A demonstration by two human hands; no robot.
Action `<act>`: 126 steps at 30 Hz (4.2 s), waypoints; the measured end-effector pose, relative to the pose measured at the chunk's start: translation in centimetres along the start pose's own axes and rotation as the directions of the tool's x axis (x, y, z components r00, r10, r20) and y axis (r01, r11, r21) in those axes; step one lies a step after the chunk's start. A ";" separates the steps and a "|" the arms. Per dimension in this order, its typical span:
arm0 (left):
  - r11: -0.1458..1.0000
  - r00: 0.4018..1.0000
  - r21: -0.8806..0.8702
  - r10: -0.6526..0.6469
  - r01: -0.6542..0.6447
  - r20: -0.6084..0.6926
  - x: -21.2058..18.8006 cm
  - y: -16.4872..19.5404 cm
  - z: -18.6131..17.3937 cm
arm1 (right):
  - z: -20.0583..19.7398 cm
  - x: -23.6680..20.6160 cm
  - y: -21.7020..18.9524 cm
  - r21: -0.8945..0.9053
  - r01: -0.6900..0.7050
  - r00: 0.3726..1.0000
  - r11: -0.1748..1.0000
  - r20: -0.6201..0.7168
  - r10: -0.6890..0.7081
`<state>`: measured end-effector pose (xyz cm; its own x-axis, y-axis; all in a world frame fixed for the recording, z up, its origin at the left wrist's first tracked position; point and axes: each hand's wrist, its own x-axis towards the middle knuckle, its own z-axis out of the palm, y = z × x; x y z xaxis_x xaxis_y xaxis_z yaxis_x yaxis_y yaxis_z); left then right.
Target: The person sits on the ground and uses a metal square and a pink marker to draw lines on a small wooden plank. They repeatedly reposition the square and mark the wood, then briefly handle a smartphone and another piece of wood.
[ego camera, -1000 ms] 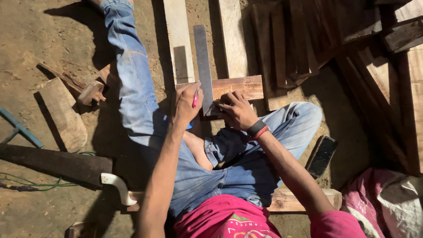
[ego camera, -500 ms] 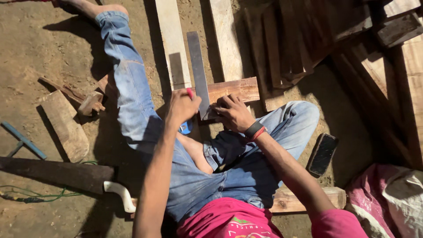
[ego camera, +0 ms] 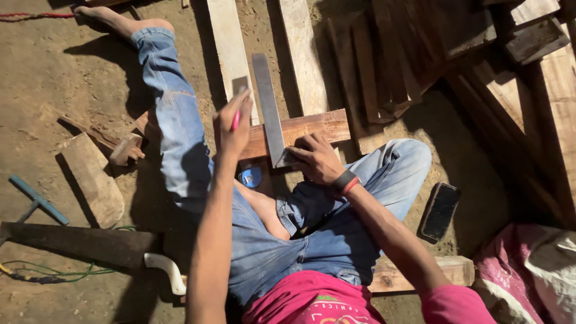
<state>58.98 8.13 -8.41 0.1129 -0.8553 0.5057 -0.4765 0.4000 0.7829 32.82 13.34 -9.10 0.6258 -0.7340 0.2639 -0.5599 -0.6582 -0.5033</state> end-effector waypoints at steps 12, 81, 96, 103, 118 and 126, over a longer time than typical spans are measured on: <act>0.833 0.832 -0.277 -0.330 0.479 0.447 -15.8 10.3 4.4 | 1.3 -7.0 -3.3 0.931 0.059 0.941 0.361 -0.172 0.290; 0.973 0.938 0.226 -0.027 -0.055 0.346 -9.0 5.1 3.3 | -1.0 1.9 2.6 0.365 -0.179 0.858 0.914 -0.397 0.327; 0.970 0.934 0.231 -0.013 -0.075 0.357 -9.1 5.0 3.2 | -2.0 2.8 2.8 0.325 -0.149 0.851 0.934 -0.439 0.288; 0.979 0.934 0.202 -0.041 -0.034 0.355 -9.1 5.0 3.4 | -2.3 7.4 5.4 0.424 -0.249 0.825 0.871 -0.378 0.420; 0.975 0.928 0.220 -0.043 -0.043 0.371 -8.8 5.5 3.0 | -3.4 -1.6 -1.4 0.341 -0.281 0.900 0.897 -0.231 0.370; 0.962 0.930 0.272 -0.087 -0.015 0.358 -8.9 6.5 3.1 | -4.8 -3.9 -2.5 0.353 -0.184 0.884 0.917 -0.349 0.311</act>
<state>52.15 17.26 -8.97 -0.1660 -0.9477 0.2725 -0.6975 0.3081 0.6470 29.18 17.03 -4.87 0.1896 -0.9122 0.3634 -0.4373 -0.4098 -0.8005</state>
